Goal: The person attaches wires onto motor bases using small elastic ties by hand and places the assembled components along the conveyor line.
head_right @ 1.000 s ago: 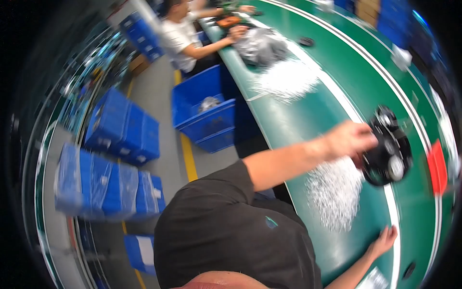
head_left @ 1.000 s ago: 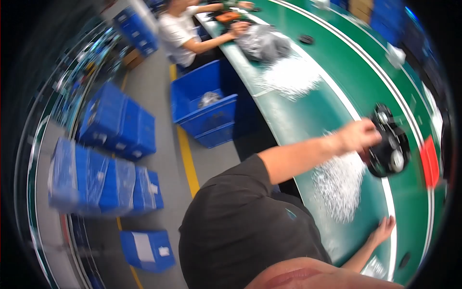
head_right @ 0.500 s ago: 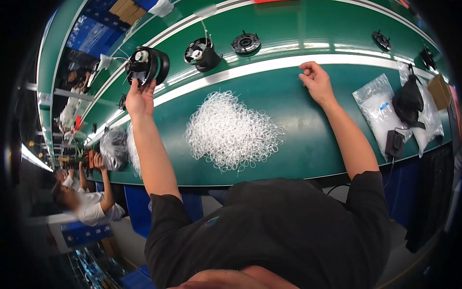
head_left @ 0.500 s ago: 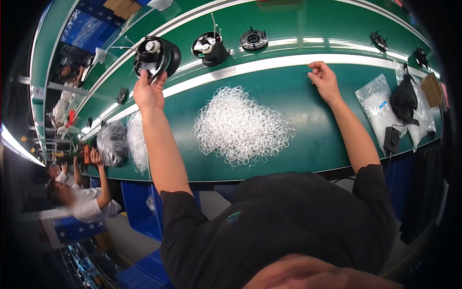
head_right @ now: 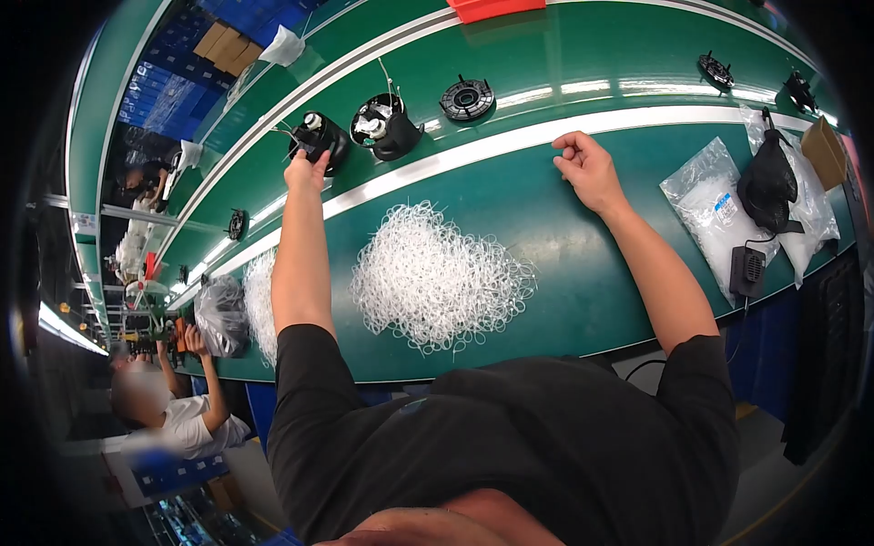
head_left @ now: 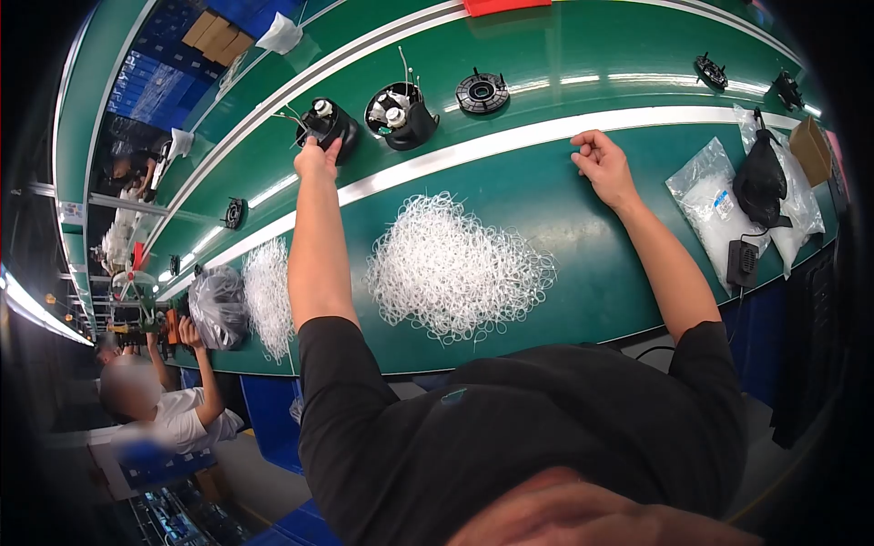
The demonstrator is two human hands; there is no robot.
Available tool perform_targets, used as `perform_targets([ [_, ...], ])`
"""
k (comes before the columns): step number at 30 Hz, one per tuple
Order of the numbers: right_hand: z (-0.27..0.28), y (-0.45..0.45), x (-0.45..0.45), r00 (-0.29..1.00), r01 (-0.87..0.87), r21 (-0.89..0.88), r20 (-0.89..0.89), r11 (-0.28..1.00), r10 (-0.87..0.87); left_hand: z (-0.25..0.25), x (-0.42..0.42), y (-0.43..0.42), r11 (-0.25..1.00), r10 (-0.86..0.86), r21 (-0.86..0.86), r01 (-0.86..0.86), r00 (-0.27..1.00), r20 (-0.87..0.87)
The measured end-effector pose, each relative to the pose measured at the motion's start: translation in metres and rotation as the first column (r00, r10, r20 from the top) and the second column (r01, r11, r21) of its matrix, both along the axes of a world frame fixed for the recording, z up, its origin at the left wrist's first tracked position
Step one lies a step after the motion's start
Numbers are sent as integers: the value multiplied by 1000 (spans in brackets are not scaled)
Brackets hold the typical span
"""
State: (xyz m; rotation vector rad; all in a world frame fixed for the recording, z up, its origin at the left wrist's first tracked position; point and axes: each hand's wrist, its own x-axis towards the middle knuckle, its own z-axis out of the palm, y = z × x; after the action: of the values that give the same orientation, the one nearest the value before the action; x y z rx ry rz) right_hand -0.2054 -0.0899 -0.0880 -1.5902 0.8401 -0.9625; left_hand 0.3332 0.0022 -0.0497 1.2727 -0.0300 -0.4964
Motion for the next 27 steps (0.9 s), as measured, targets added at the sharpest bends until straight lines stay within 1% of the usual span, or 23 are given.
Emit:
perform_targets([
  [1,0,-1,0,1000,0,1,-1,1000,0,-4,-4,-3,1000,-16,-2,16,1000,17],
  [4,2,4,0,1000,8,15,12,1000,-8,-5,-28,-2,986,-161,49,159,986,36],
  [5,4,3,0,1000,12,17,19,1000,-12,-5,-29,-9,965,-178,168,200,975,-134],
  [6,5,3,1,1000,14,22,26,1000,-14,9,-57,-8,927,-245,247,283,954,-174],
  [8,5,2,2,999,11,30,40,999,-12,10,-82,-14,836,-465,238,494,869,-167],
  [10,8,6,2,1000,19,7,24,1000,-19,11,-108,-24,762,-599,299,574,800,-8],
  [11,11,6,2,1000,23,-11,18,1000,-23,14,-114,-26,698,-694,296,652,718,56],
  [12,12,6,1,1000,21,-14,11,1000,-21,9,-121,-33,733,-660,329,596,740,130],
  [14,9,5,1,1000,19,-20,-6,1000,-19,2,-123,-42,755,-643,304,582,747,167],
  [17,10,5,1,1000,11,21,-21,1000,-10,6,-147,-38,780,-625,300,549,707,332],
  [18,14,4,4,1000,23,-16,-20,1000,-23,12,-160,-34,781,-624,294,551,696,354],
  [20,22,6,17,999,45,-78,-18,996,-47,28,-192,-18,781,-625,290,554,677,390],
  [22,40,10,36,995,73,-171,74,983,-61,32,-219,-8,759,-648,271,592,649,398],
  [24,65,17,50,996,76,-91,58,993,-71,37,-245,1,740,-667,251,624,634,391],
  [25,70,17,55,994,103,-104,56,989,-98,39,-258,6,730,-680,267,629,631,374],
  [26,73,15,59,991,128,-116,55,985,-122,33,-264,7,727,-684,309,613,610,399],
  [27,68,8,62,990,122,-124,87,985,-112,35,-277,11,724,-687,299,622,611,392],
])
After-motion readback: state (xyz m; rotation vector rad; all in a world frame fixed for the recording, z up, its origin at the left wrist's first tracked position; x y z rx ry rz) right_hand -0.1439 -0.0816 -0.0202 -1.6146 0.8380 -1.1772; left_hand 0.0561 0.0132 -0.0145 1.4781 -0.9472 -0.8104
